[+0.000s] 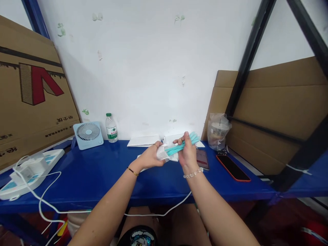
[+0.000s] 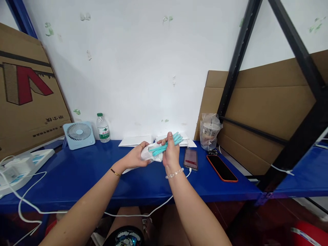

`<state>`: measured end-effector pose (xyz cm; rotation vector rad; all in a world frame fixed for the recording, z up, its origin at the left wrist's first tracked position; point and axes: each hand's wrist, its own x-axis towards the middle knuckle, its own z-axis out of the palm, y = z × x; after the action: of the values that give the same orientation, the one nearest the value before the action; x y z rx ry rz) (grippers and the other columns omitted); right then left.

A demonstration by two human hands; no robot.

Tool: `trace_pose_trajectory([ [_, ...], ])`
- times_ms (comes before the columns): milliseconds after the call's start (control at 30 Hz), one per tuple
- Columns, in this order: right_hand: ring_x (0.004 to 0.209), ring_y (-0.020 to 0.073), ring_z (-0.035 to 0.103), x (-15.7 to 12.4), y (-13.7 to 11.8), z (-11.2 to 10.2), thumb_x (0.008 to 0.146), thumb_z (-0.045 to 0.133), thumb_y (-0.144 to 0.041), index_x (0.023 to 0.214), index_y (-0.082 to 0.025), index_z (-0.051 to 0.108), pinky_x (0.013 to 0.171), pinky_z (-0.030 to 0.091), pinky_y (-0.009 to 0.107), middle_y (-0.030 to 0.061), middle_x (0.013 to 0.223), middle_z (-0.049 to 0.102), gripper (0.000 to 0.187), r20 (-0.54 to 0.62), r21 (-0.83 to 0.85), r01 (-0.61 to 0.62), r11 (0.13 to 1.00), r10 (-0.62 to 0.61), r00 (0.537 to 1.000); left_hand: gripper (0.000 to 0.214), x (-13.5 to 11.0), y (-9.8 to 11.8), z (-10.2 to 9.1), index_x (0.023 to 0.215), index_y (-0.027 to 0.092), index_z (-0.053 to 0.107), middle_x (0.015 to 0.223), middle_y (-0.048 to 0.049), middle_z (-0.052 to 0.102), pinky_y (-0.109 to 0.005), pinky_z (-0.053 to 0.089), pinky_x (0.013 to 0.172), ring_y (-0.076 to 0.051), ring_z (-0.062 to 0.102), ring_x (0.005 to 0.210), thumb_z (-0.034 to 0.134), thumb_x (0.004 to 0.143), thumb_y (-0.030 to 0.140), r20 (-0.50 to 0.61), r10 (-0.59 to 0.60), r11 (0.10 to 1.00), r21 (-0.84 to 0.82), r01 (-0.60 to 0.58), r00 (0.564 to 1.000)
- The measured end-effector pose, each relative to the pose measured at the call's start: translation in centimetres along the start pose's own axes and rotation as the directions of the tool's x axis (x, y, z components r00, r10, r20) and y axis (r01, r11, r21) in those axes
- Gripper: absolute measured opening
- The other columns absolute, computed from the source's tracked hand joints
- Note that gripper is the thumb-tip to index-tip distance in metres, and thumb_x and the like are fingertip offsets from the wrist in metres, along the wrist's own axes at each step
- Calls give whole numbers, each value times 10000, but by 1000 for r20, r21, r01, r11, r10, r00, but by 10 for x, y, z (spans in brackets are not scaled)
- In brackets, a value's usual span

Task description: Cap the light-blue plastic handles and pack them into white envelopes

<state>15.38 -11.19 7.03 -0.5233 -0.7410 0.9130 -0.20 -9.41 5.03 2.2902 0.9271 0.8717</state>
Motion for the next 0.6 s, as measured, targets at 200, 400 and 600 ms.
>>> trace_pose_trajectory([
  [200,712,160,594,11,-21,23,706,635,-524,665,-163,566,676,448,280,21,693,642,370,117,-210,-5,978,30,993,437,7,7,-3,1017,184,409,868,5,550,-251,428,694,-140,536,757,632,666,318,-197,-21,991,-135,-6,980],
  [400,647,148,579,15,-46,72,703,624,-554,651,-156,550,634,453,284,24,669,619,408,291,-296,-16,955,106,951,804,5,10,7,1218,205,216,1208,-92,459,-323,399,915,-208,495,1083,719,611,359,-448,68,976,-154,-152,891],
  [600,600,132,532,-6,-26,71,682,651,-534,722,-133,616,577,410,260,12,653,597,404,320,-542,-15,841,222,921,1147,-10,-8,38,1373,207,25,1421,-167,226,-394,281,1051,-293,279,1303,772,511,327,-520,-20,1000,-9,17,854],
])
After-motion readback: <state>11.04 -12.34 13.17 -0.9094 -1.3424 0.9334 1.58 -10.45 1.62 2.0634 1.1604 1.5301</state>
